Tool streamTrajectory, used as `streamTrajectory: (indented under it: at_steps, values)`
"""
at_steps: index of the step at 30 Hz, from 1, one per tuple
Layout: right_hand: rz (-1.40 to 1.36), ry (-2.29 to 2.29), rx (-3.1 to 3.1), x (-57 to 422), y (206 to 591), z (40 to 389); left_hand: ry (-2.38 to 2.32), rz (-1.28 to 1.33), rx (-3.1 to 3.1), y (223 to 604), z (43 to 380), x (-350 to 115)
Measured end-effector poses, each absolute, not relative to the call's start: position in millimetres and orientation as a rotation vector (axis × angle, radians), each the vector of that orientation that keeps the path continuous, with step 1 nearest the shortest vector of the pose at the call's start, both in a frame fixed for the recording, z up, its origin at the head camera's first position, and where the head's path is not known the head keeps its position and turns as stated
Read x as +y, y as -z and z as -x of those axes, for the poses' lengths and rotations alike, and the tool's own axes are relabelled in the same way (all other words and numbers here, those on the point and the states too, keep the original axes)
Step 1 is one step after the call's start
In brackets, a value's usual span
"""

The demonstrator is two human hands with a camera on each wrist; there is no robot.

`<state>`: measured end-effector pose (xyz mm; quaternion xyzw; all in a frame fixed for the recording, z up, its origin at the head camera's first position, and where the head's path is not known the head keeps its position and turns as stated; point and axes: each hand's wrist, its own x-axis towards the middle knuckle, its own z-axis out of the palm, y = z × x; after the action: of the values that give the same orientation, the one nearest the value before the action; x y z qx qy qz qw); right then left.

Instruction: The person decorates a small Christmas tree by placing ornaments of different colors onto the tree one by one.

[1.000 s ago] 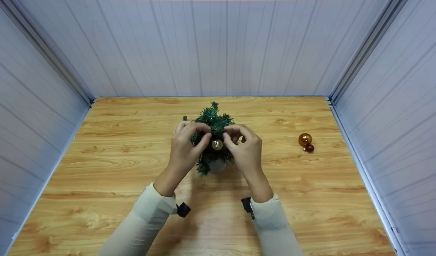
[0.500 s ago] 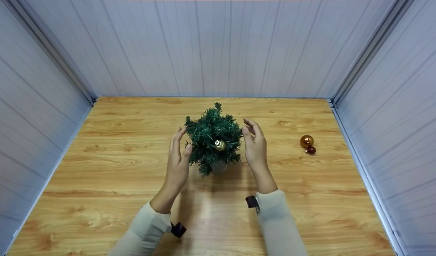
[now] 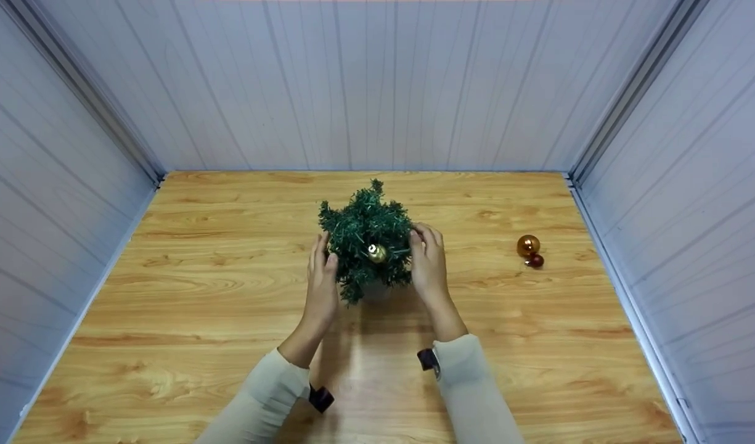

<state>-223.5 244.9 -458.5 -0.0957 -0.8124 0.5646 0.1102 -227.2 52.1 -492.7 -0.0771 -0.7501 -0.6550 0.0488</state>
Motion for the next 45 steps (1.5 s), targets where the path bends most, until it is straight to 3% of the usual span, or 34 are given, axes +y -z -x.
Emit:
streamTrajectory:
  at_steps: [20,33,45]
  values:
    - [0.256,-1.686,-2.237,238.3,479.0,189.4,1.855,0.314,-2.298,505.2,276.0,31.2]
    - [0.001,-2.013,-2.311,285.6,456.5,268.9,2.181,0.101,-2.187,505.9,193.7,52.1]
    - [0.012,-2.058,-2.349,269.8,473.8,252.3,2.184,0.153,-2.229,507.2,197.7,55.0]
